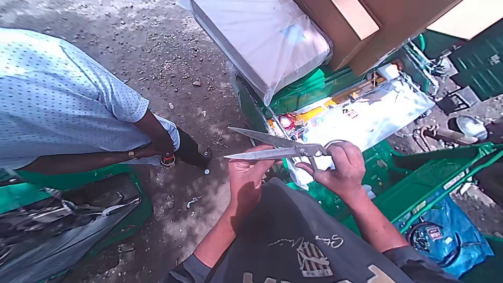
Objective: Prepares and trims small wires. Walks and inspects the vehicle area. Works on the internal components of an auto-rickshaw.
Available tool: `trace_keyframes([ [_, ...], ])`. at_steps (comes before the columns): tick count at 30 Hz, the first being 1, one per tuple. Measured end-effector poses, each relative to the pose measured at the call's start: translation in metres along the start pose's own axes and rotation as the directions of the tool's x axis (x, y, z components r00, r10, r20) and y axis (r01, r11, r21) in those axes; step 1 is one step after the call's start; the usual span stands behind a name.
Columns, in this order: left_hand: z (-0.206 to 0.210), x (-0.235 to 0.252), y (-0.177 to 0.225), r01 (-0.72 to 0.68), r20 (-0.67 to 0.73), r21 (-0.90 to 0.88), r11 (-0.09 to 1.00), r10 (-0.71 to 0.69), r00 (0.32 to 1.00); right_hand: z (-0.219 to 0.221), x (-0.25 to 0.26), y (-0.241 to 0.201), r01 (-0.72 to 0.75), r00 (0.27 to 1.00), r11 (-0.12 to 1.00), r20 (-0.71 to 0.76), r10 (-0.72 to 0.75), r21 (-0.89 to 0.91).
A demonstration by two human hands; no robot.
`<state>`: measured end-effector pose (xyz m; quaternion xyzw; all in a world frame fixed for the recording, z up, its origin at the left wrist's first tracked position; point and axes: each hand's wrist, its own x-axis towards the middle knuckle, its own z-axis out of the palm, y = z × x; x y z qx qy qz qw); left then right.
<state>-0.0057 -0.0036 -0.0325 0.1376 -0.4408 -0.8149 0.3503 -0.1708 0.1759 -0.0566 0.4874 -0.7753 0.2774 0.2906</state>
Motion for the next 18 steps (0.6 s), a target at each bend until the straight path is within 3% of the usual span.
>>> trace_keyframes([
  [18,0.005,0.003,-0.009,-0.074,0.011,0.128,0.989,0.073,0.997,0.002,-0.011,0.008,-0.046,0.999,0.999,0.022,0.046,0.018],
])
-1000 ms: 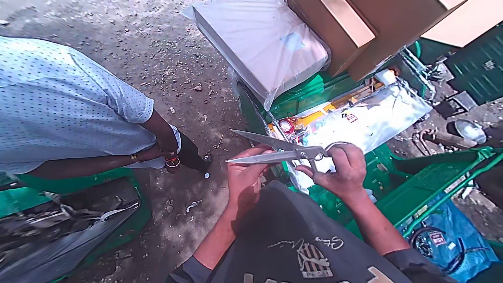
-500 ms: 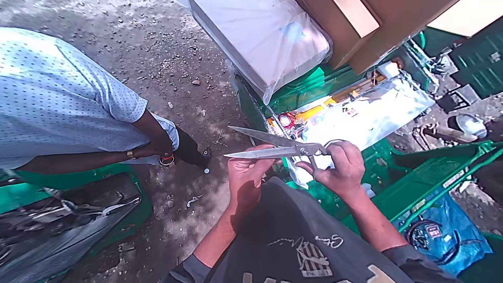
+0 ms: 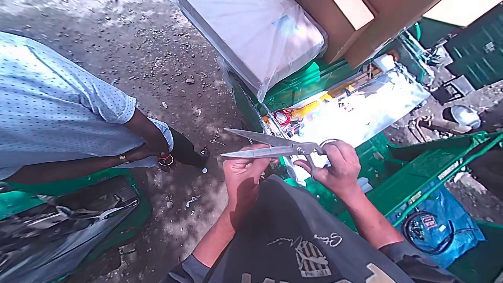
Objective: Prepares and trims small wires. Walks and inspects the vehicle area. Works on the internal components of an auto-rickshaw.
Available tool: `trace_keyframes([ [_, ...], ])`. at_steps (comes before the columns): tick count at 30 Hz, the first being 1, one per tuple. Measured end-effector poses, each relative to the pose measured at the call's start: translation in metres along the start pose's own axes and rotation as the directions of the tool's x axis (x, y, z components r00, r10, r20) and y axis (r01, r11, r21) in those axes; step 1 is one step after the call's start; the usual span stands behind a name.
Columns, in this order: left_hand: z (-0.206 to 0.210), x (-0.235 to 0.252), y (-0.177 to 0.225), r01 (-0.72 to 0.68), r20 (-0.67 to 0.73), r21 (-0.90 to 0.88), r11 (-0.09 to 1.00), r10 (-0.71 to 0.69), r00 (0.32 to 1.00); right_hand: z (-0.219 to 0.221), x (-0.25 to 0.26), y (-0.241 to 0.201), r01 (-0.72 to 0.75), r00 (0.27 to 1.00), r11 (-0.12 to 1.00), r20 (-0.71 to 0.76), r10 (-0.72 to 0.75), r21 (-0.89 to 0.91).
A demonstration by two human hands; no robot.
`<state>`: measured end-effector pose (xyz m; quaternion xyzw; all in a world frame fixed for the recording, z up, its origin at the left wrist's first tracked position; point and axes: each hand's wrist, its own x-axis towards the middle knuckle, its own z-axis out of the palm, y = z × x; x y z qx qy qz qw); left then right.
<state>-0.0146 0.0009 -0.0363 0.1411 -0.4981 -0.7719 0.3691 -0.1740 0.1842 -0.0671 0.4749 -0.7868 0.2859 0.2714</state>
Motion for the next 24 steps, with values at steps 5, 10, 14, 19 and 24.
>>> trace_keyframes([
  [5,0.002,0.002,-0.002,-0.142,-0.006,0.197,0.97,0.146,0.989,0.002,-0.001,0.003,-0.018,1.0,1.0,0.005,0.017,0.018],
  [10,0.004,0.002,-0.002,-0.163,-0.036,0.288,0.944,0.181,0.983,0.004,-0.001,0.005,-0.015,1.0,1.0,0.003,0.015,0.017],
  [14,0.005,0.001,-0.002,-0.153,-0.043,0.317,0.936,0.175,0.984,0.007,-0.002,0.007,-0.015,1.0,1.0,0.001,0.015,0.027],
  [19,0.006,0.002,-0.004,-0.167,-0.039,0.336,0.927,0.191,0.981,0.007,-0.001,0.009,-0.015,1.0,0.999,0.025,0.014,0.044],
  [24,0.005,0.003,-0.006,-0.164,-0.045,0.331,0.929,0.189,0.981,0.01,-0.001,0.011,-0.018,0.999,0.998,0.035,0.016,0.067],
])
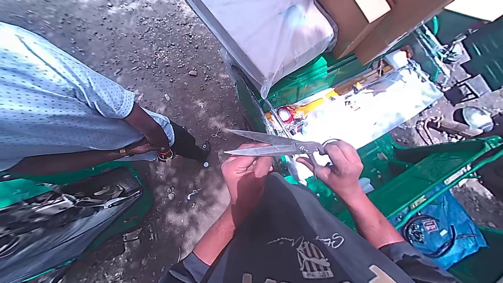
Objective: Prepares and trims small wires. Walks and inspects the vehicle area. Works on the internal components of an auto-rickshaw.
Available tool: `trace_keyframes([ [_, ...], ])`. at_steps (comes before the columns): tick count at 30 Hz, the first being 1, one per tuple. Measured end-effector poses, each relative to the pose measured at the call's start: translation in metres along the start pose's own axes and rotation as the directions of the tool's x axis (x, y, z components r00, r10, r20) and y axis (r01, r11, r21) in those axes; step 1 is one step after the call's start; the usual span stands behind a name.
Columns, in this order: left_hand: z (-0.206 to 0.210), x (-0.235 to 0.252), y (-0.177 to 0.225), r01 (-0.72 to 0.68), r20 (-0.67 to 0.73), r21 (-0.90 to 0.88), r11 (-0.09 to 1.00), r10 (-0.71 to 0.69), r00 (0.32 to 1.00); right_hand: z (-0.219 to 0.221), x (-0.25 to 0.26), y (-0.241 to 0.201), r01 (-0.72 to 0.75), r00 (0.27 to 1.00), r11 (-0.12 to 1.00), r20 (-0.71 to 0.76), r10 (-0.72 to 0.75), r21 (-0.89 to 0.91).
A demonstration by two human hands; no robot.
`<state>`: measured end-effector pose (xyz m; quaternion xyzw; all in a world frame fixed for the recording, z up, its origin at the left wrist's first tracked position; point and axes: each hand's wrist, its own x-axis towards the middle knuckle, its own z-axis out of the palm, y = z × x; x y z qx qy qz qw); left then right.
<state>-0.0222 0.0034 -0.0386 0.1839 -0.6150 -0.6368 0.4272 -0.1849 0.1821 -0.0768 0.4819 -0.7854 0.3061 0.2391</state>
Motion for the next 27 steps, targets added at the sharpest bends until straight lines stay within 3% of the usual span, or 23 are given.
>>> trace_keyframes([
  [11,0.006,0.001,-0.003,0.007,-0.019,0.012,1.0,-0.007,1.0,0.003,-0.003,0.006,-0.053,0.998,0.998,0.039,0.052,0.036],
  [15,0.007,0.004,-0.001,0.135,0.035,-0.095,0.986,-0.133,0.991,0.009,-0.01,0.012,-0.315,0.948,0.91,0.055,0.313,0.271],
  [17,0.005,0.006,-0.002,0.252,0.09,-0.218,0.943,-0.237,0.967,0.014,-0.02,0.029,-0.49,0.865,0.792,0.087,0.495,0.363],
  [19,0.005,0.007,-0.004,0.345,0.124,-0.321,0.882,-0.323,0.938,0.019,-0.031,0.055,-0.685,0.713,0.639,0.142,0.687,0.351],
  [23,0.005,0.006,-0.006,0.416,0.183,-0.445,0.793,-0.374,0.909,0.041,-0.065,0.12,-0.939,0.336,0.343,0.172,0.926,-0.015],
  [27,0.008,0.005,-0.005,0.44,0.215,-0.515,0.736,-0.386,0.897,0.073,-0.123,0.177,-0.917,0.062,0.123,0.17,0.984,-0.379],
])
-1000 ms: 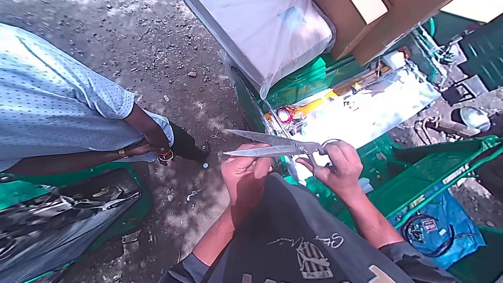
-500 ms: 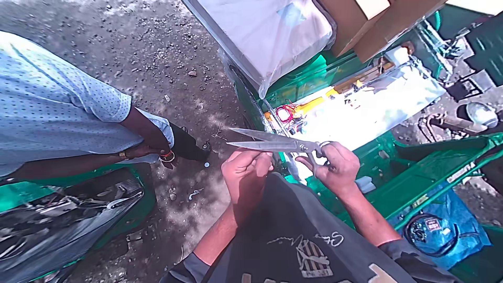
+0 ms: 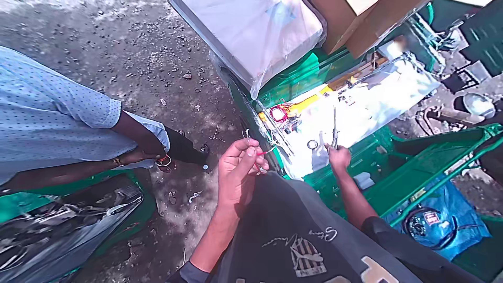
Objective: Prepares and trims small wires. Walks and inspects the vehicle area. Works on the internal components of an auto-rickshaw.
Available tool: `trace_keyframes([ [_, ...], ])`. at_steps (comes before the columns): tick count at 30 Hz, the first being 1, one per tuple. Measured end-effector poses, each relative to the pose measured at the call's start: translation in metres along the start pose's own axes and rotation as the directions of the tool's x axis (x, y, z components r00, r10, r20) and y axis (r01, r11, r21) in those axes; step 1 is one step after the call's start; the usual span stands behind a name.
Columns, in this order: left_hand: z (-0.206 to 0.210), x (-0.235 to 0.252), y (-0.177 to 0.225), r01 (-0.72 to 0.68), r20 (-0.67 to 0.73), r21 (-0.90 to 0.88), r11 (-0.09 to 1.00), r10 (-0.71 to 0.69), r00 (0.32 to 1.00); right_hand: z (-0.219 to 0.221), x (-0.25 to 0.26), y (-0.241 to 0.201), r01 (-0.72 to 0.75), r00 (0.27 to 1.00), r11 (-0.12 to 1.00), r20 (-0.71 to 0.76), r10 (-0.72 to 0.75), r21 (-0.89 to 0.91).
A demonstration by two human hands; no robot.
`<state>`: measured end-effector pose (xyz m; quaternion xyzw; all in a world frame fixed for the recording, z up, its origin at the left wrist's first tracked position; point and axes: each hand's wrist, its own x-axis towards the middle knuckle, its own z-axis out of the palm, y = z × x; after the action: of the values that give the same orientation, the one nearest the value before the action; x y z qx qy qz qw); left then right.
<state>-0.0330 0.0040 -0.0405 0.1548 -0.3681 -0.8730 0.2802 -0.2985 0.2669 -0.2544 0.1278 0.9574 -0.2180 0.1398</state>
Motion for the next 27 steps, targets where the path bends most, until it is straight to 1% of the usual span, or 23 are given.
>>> trace_keyframes([
  [1,0.001,0.0,0.0,0.013,-0.003,-0.021,1.0,-0.013,1.0,0.011,0.009,0.009,-0.038,0.999,0.998,0.022,0.039,-0.043],
  [3,0.003,0.001,0.0,0.06,-0.012,-0.073,0.996,-0.061,0.998,0.028,0.016,0.018,-0.09,0.994,0.994,0.055,0.094,-0.069],
  [6,0.004,0.003,-0.002,0.106,-0.032,-0.137,0.985,-0.111,0.993,0.043,0.018,0.021,-0.072,0.994,0.997,0.085,0.075,-0.032],
  [8,0.004,0.005,-0.003,0.108,-0.051,-0.156,0.982,-0.117,0.992,0.049,0.017,0.015,0.011,0.992,1.0,0.128,-0.007,-0.028],
  [10,0.005,0.006,-0.004,0.079,-0.074,-0.13,0.988,-0.089,0.993,0.055,0.015,0.013,0.105,0.978,0.994,0.184,-0.097,-0.035],
  [13,0.006,0.005,-0.003,0.007,-0.084,-0.004,1.0,-0.008,0.996,0.052,0.012,0.003,0.272,0.927,0.953,0.303,-0.222,-0.134],
  [14,0.006,0.005,-0.003,-0.021,-0.076,0.039,0.999,0.023,0.997,0.045,0.003,-0.007,0.343,0.905,0.931,0.308,-0.292,-0.126],
  [15,0.006,0.004,-0.002,-0.043,-0.059,0.076,0.996,0.048,0.997,0.033,-0.012,-0.021,0.419,0.875,0.906,0.295,-0.384,-0.063],
  [16,0.005,0.003,-0.002,-0.06,-0.043,0.107,0.992,0.064,0.997,0.015,-0.034,-0.039,0.489,0.828,0.869,0.271,-0.491,0.078],
  [17,0.004,0.003,-0.003,-0.069,-0.026,0.133,0.989,0.073,0.997,-0.006,-0.062,-0.058,0.516,0.768,0.801,0.251,-0.59,0.304],
  [18,0.003,0.002,-0.005,-0.074,-0.011,0.159,0.984,0.077,0.997,-0.028,-0.092,-0.079,0.441,0.687,0.681,0.269,-0.675,0.584],
  [19,0.002,0.002,-0.007,-0.082,0.003,0.183,0.98,0.083,0.997,-0.05,-0.123,-0.098,0.253,0.582,0.524,0.305,-0.754,0.813],
  [20,0.002,0.002,-0.008,-0.097,0.021,0.209,0.973,0.095,0.995,-0.068,-0.148,-0.115,0.046,0.475,0.389,0.322,-0.819,0.92],
  [21,0.003,0.002,-0.009,-0.119,0.041,0.241,0.963,0.113,0.993,-0.082,-0.169,-0.128,-0.09,0.391,0.307,0.317,-0.864,0.948],
  [22,0.003,0.001,-0.009,-0.148,0.061,0.275,0.95,0.136,0.989,-0.092,-0.186,-0.138,-0.145,0.342,0.276,0.309,-0.887,0.95],
  [23,0.002,0.0,-0.008,-0.185,0.085,0.311,0.932,0.167,0.982,-0.099,-0.199,-0.145,-0.157,0.33,0.275,0.313,-0.89,0.948],
  [27,-0.004,-0.004,-0.005,-0.321,0.154,0.411,0.853,0.283,0.947,-0.101,-0.231,-0.154,-0.169,0.384,0.275,0.32,-0.866,0.947],
])
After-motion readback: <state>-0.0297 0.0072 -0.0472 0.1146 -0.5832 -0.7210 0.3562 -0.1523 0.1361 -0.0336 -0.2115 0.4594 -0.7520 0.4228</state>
